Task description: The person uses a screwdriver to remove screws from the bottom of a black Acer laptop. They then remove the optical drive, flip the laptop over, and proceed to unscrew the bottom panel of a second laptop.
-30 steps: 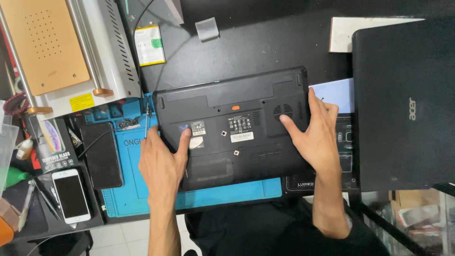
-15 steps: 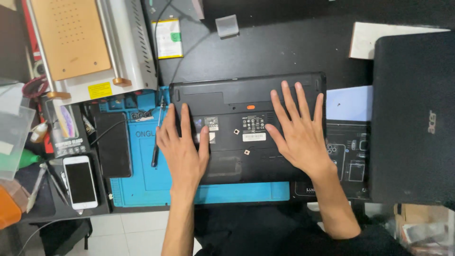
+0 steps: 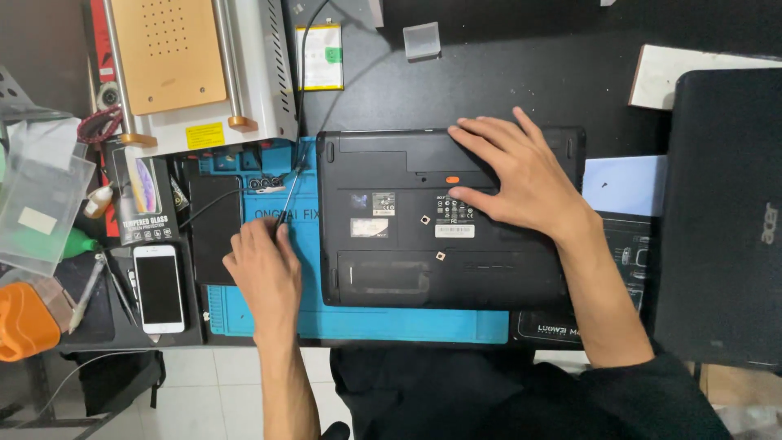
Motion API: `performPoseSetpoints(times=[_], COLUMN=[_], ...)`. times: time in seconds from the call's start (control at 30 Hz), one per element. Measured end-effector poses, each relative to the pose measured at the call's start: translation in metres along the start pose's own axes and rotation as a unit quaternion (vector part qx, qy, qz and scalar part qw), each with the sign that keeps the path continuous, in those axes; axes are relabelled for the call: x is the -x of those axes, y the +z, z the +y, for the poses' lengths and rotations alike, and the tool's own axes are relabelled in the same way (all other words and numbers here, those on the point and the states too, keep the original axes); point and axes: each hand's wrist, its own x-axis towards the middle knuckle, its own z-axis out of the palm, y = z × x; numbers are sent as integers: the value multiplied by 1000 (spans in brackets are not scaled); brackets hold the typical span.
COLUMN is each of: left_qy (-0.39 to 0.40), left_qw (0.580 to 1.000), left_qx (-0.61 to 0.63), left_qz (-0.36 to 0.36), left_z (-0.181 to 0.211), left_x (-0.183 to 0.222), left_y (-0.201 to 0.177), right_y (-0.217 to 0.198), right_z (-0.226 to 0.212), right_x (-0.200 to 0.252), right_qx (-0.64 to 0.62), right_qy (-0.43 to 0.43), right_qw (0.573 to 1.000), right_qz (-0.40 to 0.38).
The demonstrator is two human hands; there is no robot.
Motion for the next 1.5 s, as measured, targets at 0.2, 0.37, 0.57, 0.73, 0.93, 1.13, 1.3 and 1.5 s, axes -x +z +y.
performPoseSetpoints(times=[0.2, 0.37, 0.57, 0.73, 0.93, 1.13, 1.3, 1.5], left_qy=[-61, 43, 132, 135, 145, 126, 36, 71], left_qw=[996, 993, 975, 975, 969, 972, 953, 952], left_qx=[65, 108, 180, 174, 198, 195, 295, 297], left_qz=[-24, -20, -17, -15, -16, -36, -56, 11], left_z=[10, 22, 38, 48, 59, 62, 62, 65], left_x=[2, -4, -9, -10, -13, -9, 1, 2], left_y=[-42, -78, -78, -76, -64, -39, 0, 17], right_y=[3, 5, 7, 8, 6, 5, 2, 5], right_z=[4, 7, 9, 9, 10, 7, 4, 4], right_x=[-1, 3, 5, 6, 9, 9, 7, 6], right_qx=[2, 7, -2, -17, -28, -32, -23, 0], right_qy=[-32, -52, -57, -59, -59, -59, -45, -33], right_qw=[999, 999, 998, 998, 997, 997, 999, 999], right_qz=[0, 6, 14, 20, 38, 37, 14, 5])
